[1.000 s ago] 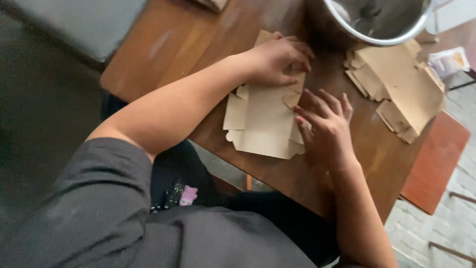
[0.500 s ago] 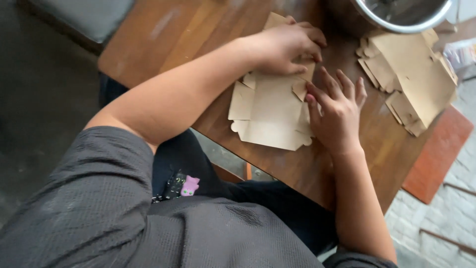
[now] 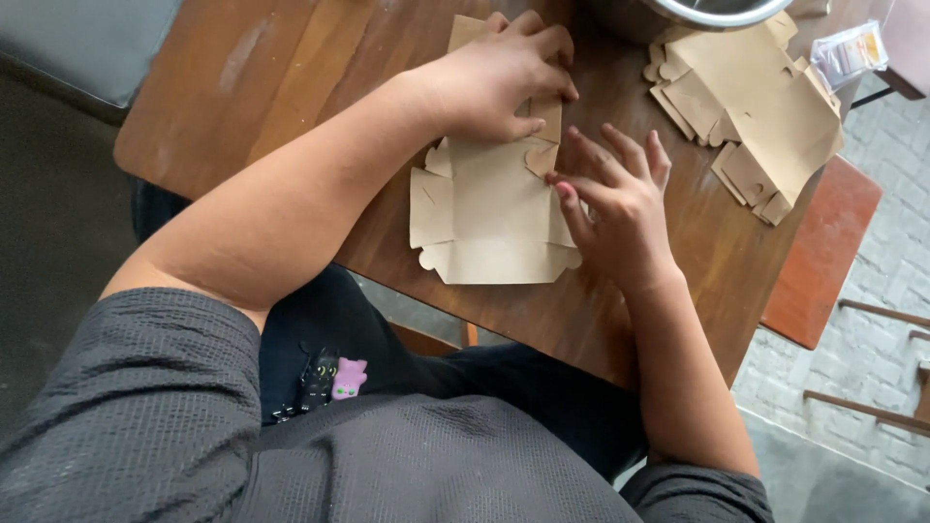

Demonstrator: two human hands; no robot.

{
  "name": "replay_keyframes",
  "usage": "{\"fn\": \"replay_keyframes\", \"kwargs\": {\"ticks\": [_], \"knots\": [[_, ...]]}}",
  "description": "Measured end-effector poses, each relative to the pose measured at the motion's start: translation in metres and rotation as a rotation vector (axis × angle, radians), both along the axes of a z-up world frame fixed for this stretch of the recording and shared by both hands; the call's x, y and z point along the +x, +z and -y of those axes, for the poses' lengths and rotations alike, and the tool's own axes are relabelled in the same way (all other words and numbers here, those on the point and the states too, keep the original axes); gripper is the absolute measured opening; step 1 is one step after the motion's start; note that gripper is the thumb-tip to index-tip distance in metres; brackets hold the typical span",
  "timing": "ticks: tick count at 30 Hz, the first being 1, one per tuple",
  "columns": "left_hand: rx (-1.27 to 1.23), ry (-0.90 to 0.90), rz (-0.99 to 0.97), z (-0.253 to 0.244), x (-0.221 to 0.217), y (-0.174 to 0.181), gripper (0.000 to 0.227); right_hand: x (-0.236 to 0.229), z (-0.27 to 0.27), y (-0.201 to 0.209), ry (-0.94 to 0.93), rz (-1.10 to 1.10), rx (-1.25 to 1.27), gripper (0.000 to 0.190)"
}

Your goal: Assembling a small cardboard box from a flat template by folding the sides and interlocking the tabs.

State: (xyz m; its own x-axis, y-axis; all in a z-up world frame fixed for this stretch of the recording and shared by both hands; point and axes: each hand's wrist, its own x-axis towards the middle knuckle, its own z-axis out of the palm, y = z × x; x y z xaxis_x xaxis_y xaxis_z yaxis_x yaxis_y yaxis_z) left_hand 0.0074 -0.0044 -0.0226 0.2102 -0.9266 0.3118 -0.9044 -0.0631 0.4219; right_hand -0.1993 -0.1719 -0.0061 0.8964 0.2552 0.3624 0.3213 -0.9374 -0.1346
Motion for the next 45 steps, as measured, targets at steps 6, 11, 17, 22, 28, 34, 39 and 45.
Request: {"fn": "replay_keyframes", "kwargs": {"ticks": [6,11,17,22,28,34,39,45], "knots": [[0.075,0.045,-0.022,-0.004,0.005,0.005,0.035,0.008,0.001,-0.005,-0.04,0.007,-0.014,0.019],[0.117,0.074,0.074,-0.003,0.005,-0.004,0.044,0.01,0.001,0.001,-0.076,-0.074,0.018,0.021],[0.304,0.15,0.101,-0.013,-0.002,0.012,0.059,0.004,0.023,0.012,-0.043,-0.046,0.164,0.034],[0.561,0.164,-0.05,-0.023,-0.006,0.034,0.038,-0.004,0.031,0.026,-0.088,0.175,0.171,0.037],[0.804,0.227,-0.081,-0.03,-0.018,0.04,0.044,-0.008,0.022,0.029,-0.038,0.185,0.117,0.017],[1.073,0.255,0.008,-0.024,-0.044,0.04,0.03,-0.015,-0.011,0.041,0.034,-0.275,0.15,0.06],[0.84,-0.01,-0.225,-0.049,-0.059,0.039,0.03,-0.012,-0.005,0.01,-0.043,-0.218,0.102,0.04],[0.665,-0.186,-0.469,-0.04,-0.025,0.088,0.023,-0.006,-0.003,0.0,-0.235,-0.164,0.325,0.03]]}}
